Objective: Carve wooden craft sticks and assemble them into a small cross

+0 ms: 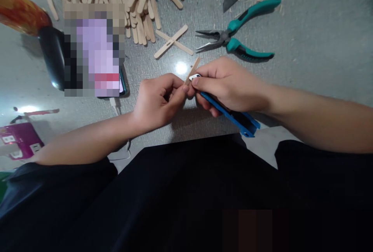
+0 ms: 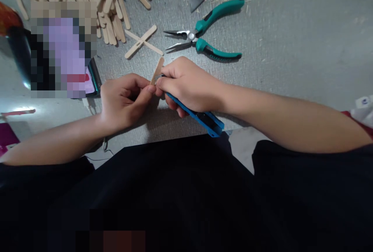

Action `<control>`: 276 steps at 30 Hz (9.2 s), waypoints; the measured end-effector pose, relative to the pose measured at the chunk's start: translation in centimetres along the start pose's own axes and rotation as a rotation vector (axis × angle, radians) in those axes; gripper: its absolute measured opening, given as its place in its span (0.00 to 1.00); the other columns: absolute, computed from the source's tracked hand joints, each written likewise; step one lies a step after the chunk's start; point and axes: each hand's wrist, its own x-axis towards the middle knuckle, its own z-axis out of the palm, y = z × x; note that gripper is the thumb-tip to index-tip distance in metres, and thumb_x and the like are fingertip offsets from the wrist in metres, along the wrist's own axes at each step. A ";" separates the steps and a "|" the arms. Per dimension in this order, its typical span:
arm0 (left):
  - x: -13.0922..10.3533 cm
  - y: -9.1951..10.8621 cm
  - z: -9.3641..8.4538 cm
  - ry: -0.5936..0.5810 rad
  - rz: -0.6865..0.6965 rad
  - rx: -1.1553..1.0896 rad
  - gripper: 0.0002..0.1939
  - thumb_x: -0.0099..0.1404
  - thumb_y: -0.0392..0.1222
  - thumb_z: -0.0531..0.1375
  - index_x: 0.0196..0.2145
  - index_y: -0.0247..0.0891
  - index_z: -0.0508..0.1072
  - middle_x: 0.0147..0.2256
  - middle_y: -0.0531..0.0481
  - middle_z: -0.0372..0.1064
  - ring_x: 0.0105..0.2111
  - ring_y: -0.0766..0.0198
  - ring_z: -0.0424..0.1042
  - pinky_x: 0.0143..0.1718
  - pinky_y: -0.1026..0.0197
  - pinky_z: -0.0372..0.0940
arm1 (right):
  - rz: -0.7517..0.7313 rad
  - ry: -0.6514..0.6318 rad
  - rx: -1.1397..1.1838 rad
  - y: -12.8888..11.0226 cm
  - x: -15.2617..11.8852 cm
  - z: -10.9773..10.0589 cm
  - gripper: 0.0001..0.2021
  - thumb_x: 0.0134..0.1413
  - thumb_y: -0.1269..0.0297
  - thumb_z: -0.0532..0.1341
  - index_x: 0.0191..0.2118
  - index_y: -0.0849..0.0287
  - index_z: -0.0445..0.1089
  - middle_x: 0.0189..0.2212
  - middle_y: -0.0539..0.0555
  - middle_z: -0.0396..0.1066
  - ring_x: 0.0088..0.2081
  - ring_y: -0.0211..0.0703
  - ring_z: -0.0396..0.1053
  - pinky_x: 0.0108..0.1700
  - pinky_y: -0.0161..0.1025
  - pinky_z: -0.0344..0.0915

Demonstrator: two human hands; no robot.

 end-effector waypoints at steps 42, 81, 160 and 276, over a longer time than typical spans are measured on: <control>-0.1 -0.3 -0.3 -0.013 0.024 -0.184 0.19 0.78 0.54 0.67 0.34 0.38 0.79 0.22 0.54 0.70 0.18 0.72 0.62 0.19 0.65 0.55 | -0.028 -0.065 0.026 0.0 0.6 -1.2 0.11 0.76 0.64 0.65 0.36 0.59 0.76 0.19 0.47 0.71 0.15 0.35 0.67 0.17 0.33 0.62; -0.4 -1.0 -0.1 -0.047 -0.103 -0.239 0.19 0.78 0.57 0.67 0.37 0.39 0.79 0.22 0.52 0.73 0.19 0.70 0.67 0.20 0.65 0.57 | -0.077 0.017 0.004 0.0 1.1 -0.1 0.15 0.76 0.70 0.62 0.32 0.58 0.71 0.19 0.47 0.73 0.15 0.35 0.68 0.17 0.32 0.61; 0.0 -0.9 -0.8 -0.030 0.037 -0.220 0.10 0.77 0.39 0.66 0.35 0.36 0.78 0.22 0.56 0.72 0.19 0.75 0.65 0.21 0.71 0.58 | -0.245 -0.009 -0.153 1.5 1.0 -0.5 0.15 0.79 0.64 0.58 0.35 0.56 0.72 0.26 0.47 0.73 0.20 0.34 0.71 0.25 0.35 0.67; 0.1 -1.7 -0.6 0.154 0.142 -0.188 0.05 0.76 0.41 0.70 0.46 0.41 0.87 0.31 0.49 0.80 0.28 0.66 0.75 0.31 0.61 0.68 | -0.191 0.074 -0.097 0.8 0.2 -0.2 0.14 0.77 0.68 0.57 0.37 0.57 0.74 0.27 0.48 0.76 0.20 0.34 0.71 0.24 0.35 0.66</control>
